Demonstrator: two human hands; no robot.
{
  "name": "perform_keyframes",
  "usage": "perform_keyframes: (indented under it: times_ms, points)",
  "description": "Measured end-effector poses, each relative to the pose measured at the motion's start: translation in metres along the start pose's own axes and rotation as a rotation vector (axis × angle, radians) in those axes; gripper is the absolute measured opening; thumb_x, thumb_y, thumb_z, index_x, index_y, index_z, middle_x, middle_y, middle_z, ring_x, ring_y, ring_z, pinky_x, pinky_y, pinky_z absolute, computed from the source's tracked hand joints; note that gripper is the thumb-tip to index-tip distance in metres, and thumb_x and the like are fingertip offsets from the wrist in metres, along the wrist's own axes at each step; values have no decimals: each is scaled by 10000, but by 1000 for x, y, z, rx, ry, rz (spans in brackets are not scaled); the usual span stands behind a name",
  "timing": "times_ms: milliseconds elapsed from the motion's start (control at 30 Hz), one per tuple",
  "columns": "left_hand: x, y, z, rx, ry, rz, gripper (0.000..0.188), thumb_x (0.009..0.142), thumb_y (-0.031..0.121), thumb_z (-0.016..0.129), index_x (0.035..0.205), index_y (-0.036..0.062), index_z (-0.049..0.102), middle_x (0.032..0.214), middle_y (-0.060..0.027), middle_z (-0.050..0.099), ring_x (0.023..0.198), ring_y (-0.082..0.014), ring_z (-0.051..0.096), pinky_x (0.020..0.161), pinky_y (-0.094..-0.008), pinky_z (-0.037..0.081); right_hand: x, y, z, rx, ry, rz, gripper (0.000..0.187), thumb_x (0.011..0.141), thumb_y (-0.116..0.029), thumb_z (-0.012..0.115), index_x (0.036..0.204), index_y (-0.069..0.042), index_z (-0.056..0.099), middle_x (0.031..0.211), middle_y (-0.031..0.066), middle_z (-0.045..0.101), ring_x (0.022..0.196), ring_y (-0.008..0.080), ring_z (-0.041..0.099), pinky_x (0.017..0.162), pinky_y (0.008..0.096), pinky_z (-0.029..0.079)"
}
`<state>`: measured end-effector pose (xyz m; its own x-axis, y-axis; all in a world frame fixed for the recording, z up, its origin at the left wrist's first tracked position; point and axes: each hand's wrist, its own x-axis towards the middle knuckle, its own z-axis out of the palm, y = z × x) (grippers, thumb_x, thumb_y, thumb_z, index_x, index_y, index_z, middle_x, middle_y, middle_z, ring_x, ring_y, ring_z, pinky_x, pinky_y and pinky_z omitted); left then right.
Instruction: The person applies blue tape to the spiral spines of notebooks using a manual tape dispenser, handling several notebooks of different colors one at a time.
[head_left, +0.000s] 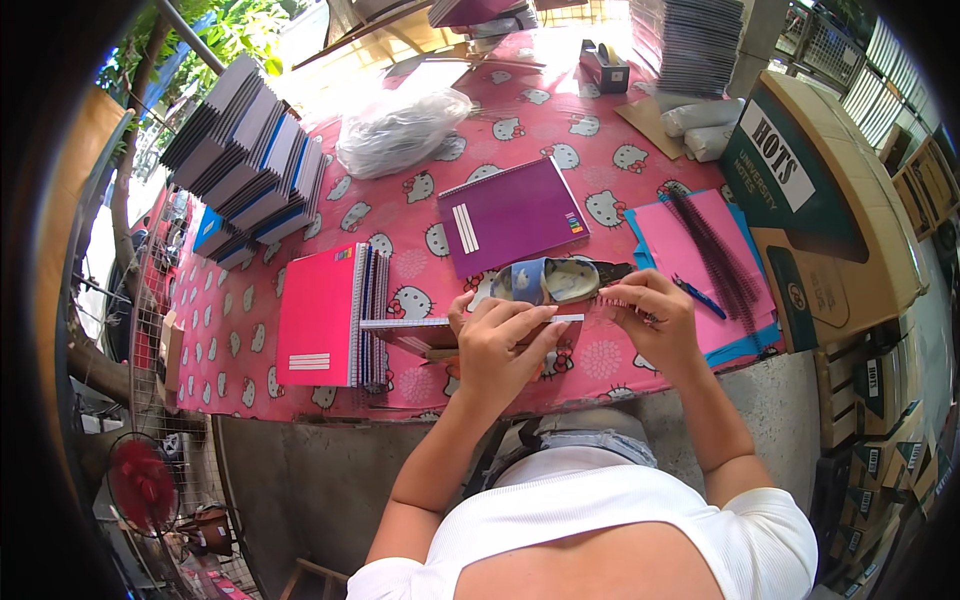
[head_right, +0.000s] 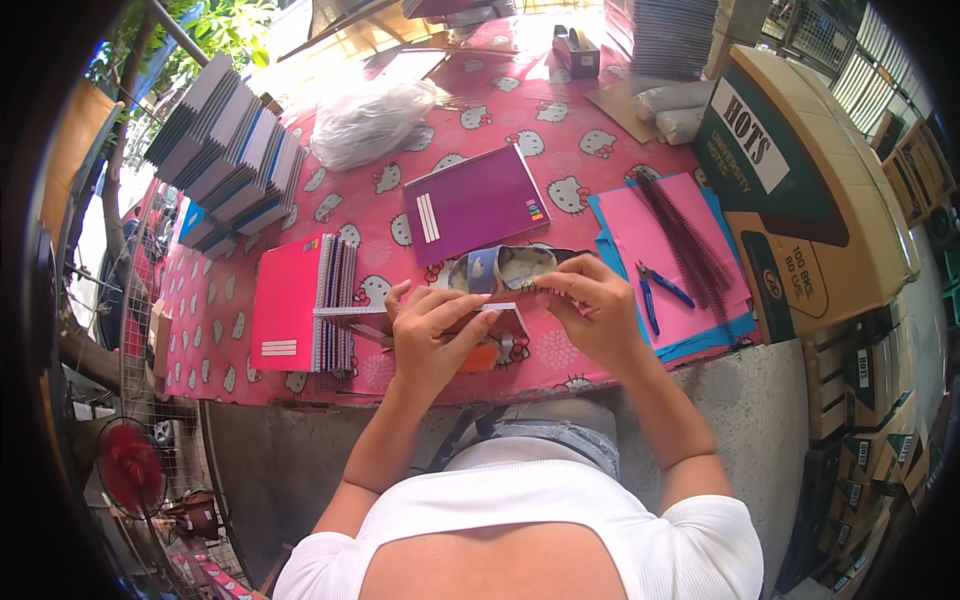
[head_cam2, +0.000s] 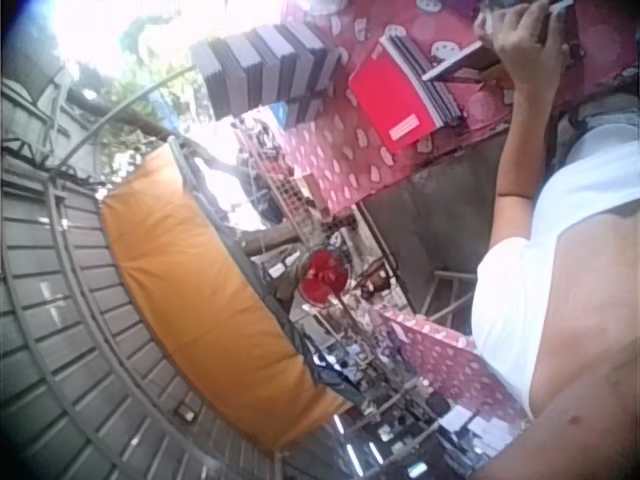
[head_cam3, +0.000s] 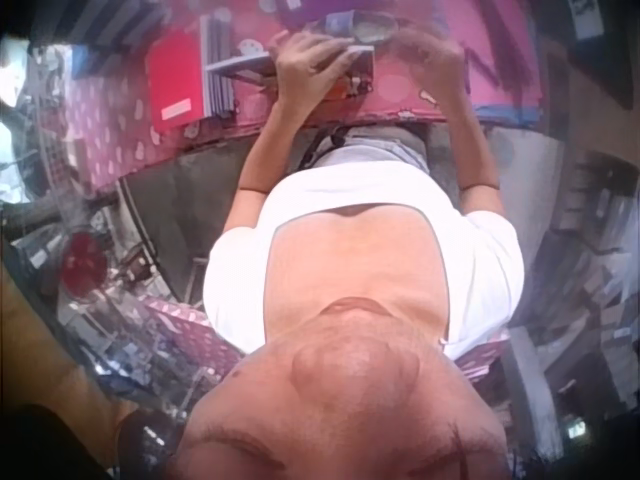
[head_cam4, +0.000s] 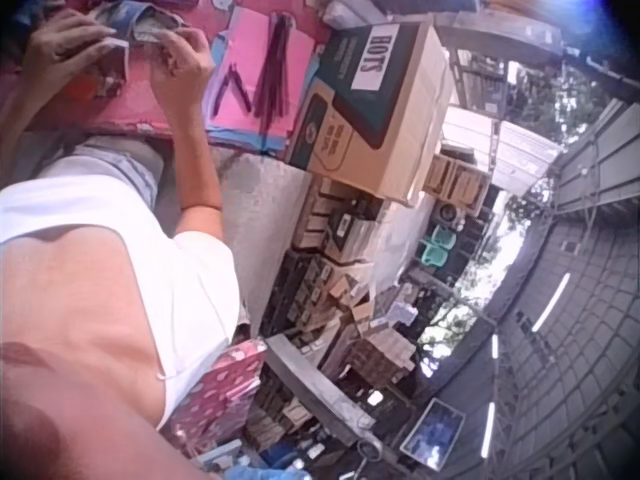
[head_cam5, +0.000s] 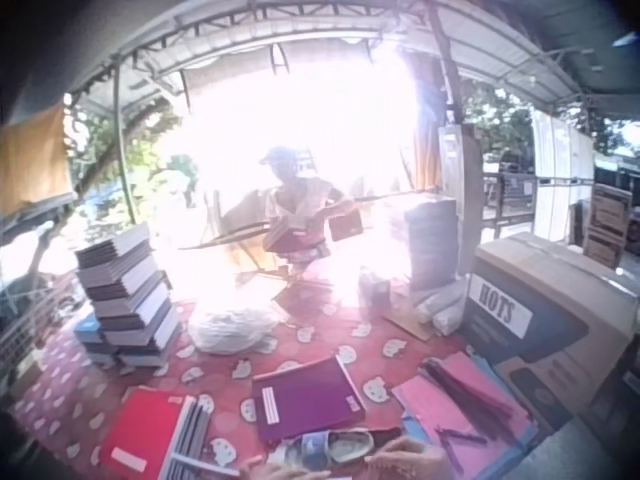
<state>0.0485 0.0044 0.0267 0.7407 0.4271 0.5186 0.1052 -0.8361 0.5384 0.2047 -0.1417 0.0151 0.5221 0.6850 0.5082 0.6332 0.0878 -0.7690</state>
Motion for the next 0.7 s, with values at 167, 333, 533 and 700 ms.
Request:
perform_keyframes:
  times_ms: [167,333,533,700]
  points:
    - [-3,0,1,-19,21,5,181,735,266,766,851,128,746,764,10,676,757,-135,595,957,-388,253,11,-4,-8,134,-296,78,186,748,30,699,924,-32,697,822,77,625,734,166,615,628,273,483]
    - [-5,0,0,-16,25,22,180,731,271,765,845,132,748,759,4,676,737,-133,590,959,-391,248,24,3,-15,220,-490,118,156,781,33,662,925,-23,689,817,80,623,739,186,612,649,289,478]
    - [-9,0,-2,-26,22,18,178,735,277,759,835,130,749,755,4,675,728,-136,588,960,-391,243,25,-7,-13,185,-503,88,144,791,33,649,923,-15,682,811,88,619,760,195,612,653,304,477]
    - [-11,1,0,-10,55,62,164,728,252,766,848,142,748,777,15,680,729,-132,585,963,-393,242,23,-5,-11,82,-456,45,155,788,6,673,936,-30,700,811,86,624,749,184,612,645,296,478]
